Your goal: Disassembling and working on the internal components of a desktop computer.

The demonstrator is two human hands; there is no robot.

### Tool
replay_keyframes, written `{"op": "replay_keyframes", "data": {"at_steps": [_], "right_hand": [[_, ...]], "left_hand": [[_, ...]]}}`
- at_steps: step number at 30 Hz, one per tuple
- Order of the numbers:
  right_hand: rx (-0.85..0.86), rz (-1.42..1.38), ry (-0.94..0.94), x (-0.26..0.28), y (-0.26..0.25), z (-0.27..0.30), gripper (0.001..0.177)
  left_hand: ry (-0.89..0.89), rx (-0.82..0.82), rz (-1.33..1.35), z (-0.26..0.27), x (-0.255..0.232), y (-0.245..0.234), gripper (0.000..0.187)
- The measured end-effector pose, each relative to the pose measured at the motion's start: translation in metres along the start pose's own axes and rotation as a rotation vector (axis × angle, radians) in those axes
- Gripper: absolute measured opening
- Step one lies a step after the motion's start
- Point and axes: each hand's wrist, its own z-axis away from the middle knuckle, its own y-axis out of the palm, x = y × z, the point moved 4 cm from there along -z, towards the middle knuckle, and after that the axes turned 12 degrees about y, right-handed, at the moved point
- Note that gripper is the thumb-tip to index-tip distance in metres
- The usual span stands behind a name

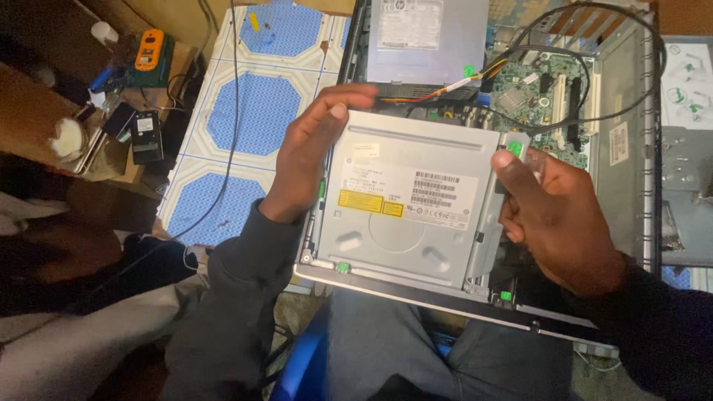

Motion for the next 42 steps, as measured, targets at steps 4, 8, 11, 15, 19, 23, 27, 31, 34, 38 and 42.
{"op": "replay_keyframes", "data": {"at_steps": [4,8,11,15,19,23,27,31,34,38,42], "right_hand": [[0.018,0.024,0.011,0.002,0.0,-0.004,0.04],[0.069,-0.007,0.027,0.006,0.002,-0.004,0.035],[0.033,0.041,0.054,-0.002,-0.006,-0.01,0.042],[-0.006,0.366,-0.02,0.009,-0.009,-0.012,0.05],[-0.047,0.477,-0.091,0.01,-0.009,-0.014,0.045],[-0.018,0.343,-0.164,0.01,-0.007,-0.009,0.036],[-0.053,0.337,-0.149,0.007,-0.009,-0.01,0.037],[-0.034,0.319,-0.26,0.003,-0.012,-0.009,0.037],[-0.045,0.313,-0.333,0.011,-0.012,0.002,0.035],[0.001,0.244,-0.438,0.017,-0.012,0.009,0.03],[0.031,0.242,-0.461,0.017,-0.011,0.008,0.03]], "left_hand": [[-0.037,0.009,-0.035,-0.005,0.0,0.001,0.042],[0.038,0.073,-0.154,-0.005,-0.005,0.003,0.038],[0.009,0.089,-0.162,-0.007,-0.007,0.003,0.039],[-0.031,0.107,-0.082,-0.006,-0.008,0.005,0.039],[-0.094,0.099,0.005,-0.008,-0.011,0.013,0.046],[-0.147,0.048,-0.032,-0.003,-0.006,0.009,0.056],[-0.092,0.043,-0.035,-0.003,-0.003,0.008,0.058],[-0.086,0.026,-0.038,-0.004,-0.007,0.01,0.062],[-0.092,0.014,-0.03,-0.003,-0.008,0.01,0.066],[-0.094,0.049,-0.064,0.0,-0.005,0.006,0.072],[-0.083,0.026,-0.026,-0.001,-0.004,0.007,0.07]]}}
